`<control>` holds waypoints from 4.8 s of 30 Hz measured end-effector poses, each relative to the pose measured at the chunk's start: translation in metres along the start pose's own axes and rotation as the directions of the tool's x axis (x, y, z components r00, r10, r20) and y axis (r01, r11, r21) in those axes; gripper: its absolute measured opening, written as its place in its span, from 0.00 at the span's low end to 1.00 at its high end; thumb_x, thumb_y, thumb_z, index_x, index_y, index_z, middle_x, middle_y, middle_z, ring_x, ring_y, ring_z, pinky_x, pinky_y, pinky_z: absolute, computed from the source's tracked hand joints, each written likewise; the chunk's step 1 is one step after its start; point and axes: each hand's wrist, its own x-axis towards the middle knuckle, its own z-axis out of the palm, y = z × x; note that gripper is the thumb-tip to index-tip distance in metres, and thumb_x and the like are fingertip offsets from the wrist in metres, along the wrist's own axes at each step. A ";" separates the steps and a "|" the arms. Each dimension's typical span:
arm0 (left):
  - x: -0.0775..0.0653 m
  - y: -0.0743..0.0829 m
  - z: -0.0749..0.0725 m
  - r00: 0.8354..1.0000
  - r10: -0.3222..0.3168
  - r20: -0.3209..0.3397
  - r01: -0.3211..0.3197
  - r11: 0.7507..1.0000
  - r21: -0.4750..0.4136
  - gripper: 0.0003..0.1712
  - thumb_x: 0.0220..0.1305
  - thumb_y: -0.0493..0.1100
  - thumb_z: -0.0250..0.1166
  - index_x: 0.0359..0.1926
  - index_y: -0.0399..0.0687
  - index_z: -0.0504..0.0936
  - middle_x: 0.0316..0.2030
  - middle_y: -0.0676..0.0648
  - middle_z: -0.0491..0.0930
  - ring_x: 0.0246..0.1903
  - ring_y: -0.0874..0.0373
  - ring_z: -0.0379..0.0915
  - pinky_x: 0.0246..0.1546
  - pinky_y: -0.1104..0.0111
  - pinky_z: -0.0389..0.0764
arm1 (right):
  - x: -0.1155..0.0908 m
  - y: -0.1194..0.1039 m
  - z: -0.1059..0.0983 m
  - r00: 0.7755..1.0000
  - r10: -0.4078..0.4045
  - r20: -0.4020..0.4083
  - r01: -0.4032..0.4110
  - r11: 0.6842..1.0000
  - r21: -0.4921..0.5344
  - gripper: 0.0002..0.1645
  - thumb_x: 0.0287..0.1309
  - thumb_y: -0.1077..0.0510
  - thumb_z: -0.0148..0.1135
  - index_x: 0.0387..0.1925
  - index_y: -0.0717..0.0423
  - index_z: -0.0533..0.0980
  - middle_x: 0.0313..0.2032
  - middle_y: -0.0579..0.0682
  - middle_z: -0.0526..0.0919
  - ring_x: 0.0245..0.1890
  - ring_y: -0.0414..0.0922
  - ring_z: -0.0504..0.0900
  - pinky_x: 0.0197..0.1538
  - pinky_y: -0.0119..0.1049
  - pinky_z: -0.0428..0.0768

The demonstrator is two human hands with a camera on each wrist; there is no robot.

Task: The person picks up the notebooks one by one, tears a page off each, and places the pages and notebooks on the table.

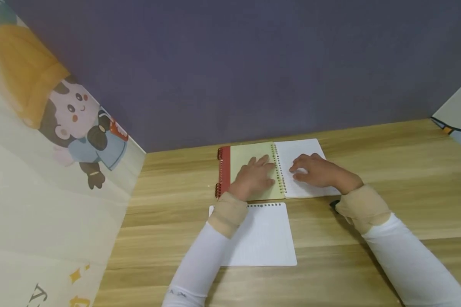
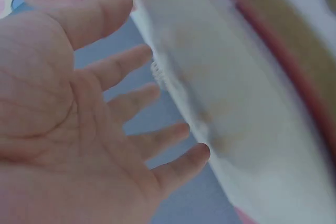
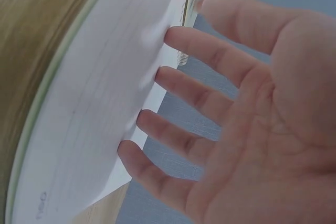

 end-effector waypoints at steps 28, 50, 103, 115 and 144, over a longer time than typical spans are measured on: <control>0.024 0.015 -0.006 0.981 -0.163 0.107 0.167 0.986 -0.028 0.40 0.75 0.62 0.55 0.82 0.65 0.52 0.83 0.56 0.42 0.82 0.44 0.33 0.71 0.26 0.47 | 0.023 0.060 -0.062 0.999 -0.010 -0.048 0.015 0.993 0.114 0.26 0.75 0.55 0.56 0.65 0.69 0.71 0.66 0.75 0.67 0.63 0.72 0.70 0.62 0.67 0.70; 0.037 0.017 -0.010 0.977 -0.199 0.075 0.203 0.977 -0.061 0.43 0.72 0.63 0.59 0.81 0.67 0.52 0.82 0.59 0.45 0.82 0.47 0.37 0.68 0.23 0.48 | 0.126 0.057 -0.050 0.998 0.065 0.006 -0.064 0.991 -0.122 0.42 0.63 0.45 0.70 0.72 0.59 0.69 0.72 0.70 0.63 0.72 0.70 0.58 0.72 0.72 0.56; 0.024 0.016 -0.007 0.977 -0.178 0.120 0.183 0.982 -0.035 0.43 0.74 0.64 0.56 0.82 0.66 0.48 0.83 0.59 0.40 0.83 0.46 0.33 0.67 0.22 0.44 | 0.102 0.040 -0.036 0.958 0.251 -0.140 -0.276 0.940 -0.200 0.53 0.54 0.36 0.74 0.72 0.59 0.64 0.73 0.69 0.62 0.72 0.73 0.59 0.70 0.77 0.51; 0.023 0.017 -0.008 0.979 -0.169 0.116 0.175 0.984 -0.039 0.43 0.74 0.64 0.55 0.82 0.66 0.48 0.83 0.59 0.40 0.82 0.46 0.33 0.68 0.22 0.45 | 0.096 0.047 -0.040 0.962 0.241 -0.129 -0.263 0.943 -0.202 0.54 0.55 0.34 0.72 0.74 0.56 0.63 0.72 0.73 0.60 0.71 0.75 0.57 0.65 0.80 0.60; 0.023 0.016 -0.007 0.975 -0.169 0.145 0.179 0.982 -0.054 0.44 0.75 0.63 0.54 0.83 0.65 0.45 0.83 0.58 0.38 0.83 0.46 0.28 0.68 0.22 0.40 | 0.019 0.086 -0.050 0.944 0.328 0.029 -0.319 0.890 0.326 0.41 0.76 0.37 0.50 0.67 0.70 0.70 0.49 0.67 0.84 0.34 0.43 0.86 0.37 0.40 0.85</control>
